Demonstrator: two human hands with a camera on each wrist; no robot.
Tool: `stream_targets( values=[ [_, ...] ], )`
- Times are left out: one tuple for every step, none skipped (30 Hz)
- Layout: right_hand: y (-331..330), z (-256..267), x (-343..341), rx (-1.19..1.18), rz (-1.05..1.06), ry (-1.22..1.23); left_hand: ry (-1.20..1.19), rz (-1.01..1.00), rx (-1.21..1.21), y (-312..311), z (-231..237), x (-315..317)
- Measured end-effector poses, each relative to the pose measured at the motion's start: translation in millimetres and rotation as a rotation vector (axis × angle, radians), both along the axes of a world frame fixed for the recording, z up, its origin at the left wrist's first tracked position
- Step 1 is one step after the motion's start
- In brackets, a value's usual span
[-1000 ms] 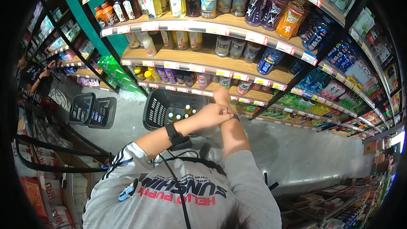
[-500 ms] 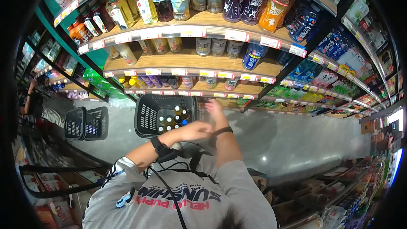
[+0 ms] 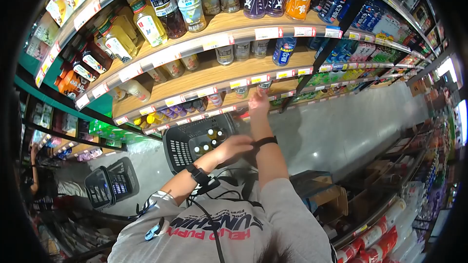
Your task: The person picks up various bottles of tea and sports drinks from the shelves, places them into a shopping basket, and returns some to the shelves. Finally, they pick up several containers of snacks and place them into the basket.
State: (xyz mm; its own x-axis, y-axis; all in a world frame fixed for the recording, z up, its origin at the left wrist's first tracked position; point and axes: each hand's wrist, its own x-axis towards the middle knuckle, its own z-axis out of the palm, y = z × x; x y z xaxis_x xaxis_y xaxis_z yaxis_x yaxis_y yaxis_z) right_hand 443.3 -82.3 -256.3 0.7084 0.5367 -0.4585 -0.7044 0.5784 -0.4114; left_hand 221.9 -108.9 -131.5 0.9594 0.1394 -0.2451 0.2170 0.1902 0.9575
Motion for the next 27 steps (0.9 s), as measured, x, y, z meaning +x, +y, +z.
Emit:
stream_targets(
  values=[
    [2, -12, 4, 0.046, -0.095, -0.061, 0.022, -0.018, -0.049, 4, 3, -5],
    [-10, 24, -14, 0.043, -0.118, -0.048, 0.016, -0.023, -0.068, 5, 4, -8],
    [-13, 34, -21, 0.042, -0.144, -0.026, 0.008, -0.028, -0.086, 4, 5, -7],
    [-15, 40, -26, 0.039, -0.172, -0.004, 0.002, -0.033, -0.106, 3, 5, -6],
    [-21, 41, -29, 0.034, -0.201, 0.018, -0.014, -0.053, -0.141, 3, 3, -6],
    [-23, 12, -26, -0.214, -0.107, -0.399, -0.031, -0.073, -0.176, 4, 0, -3],
    [-23, -41, -16, -0.466, -0.005, -0.815, -0.052, -0.093, -0.211, 4, -2, 2],
    [-31, -48, -22, -0.681, 0.154, -1.125, -0.039, -0.106, -0.207, 3, -5, 6],
    [-39, -53, -28, -0.879, 0.252, -1.449, -0.027, -0.117, -0.201, 4, -8, 11],
    [-46, -31, -44, -1.035, 0.408, -1.661, -0.012, -0.126, -0.195, 4, -11, 15],
    [-49, -21, -42, -1.082, 0.572, -1.763, 0.006, -0.132, -0.191, 3, -14, 20],
    [-52, -15, -40, -1.119, 0.746, -1.857, 0.029, -0.135, -0.187, 3, -16, 24],
    [-53, -15, -38, -1.145, 0.927, -1.946, 0.053, -0.135, -0.183, 3, -19, 28],
    [-51, -21, -32, -1.131, 0.973, -1.978, 0.07, -0.111, -0.196, 2, -23, 34],
    [-51, -30, -24, -1.114, 1.015, -2.014, 0.084, -0.087, -0.206, -1, -29, 42],
    [-50, -37, -16, -1.097, 1.058, -2.051, 0.097, -0.06, -0.217, -4, -33, 51],
    [-48, -42, -8, -1.111, 1.149, -2.06, 0.124, -0.02, -0.219, -5, -33, 61],
    [-46, -49, 1, -1.125, 1.242, -2.069, 0.131, -0.018, -0.251, -5, -39, 72],
    [-43, -54, 13, -1.139, 1.334, -2.084, 0.132, -0.014, -0.282, -3, -49, 86],
    [-41, -63, 28, -1.078, 1.359, -2.031, 0.164, -0.005, -0.3, -1, -59, 100],
    [-38, -72, 43, -1.019, 1.383, -1.975, 0.164, 0.039, -0.178, 0, -63, 117],
    [-37, -100, 59, -0.889, 1.195, -1.819, 0.11, 0.154, -0.084, 3, -71, 132],
    [-35, -127, 75, -0.718, 1.012, -1.666, 0.057, 0.269, 0.012, 14, -83, 149],
    [-31, -125, 87, -0.541, 0.847, -1.546, 0.039, 0.371, 0.073, 27, -101, 164],
    [-25, -124, 99, -0.933, 0.874, -1.434, 0.116, 0.437, 0.048, 40, -119, 177],
    [-15, -119, 120, -0.919, 0.852, -1.39, 0.123, 0.385, 0.081, 55, -138, 187],
    [-7, -121, 136, -0.903, 0.834, -1.341, 0.134, 0.335, 0.112, 69, -157, 194]
  ],
)
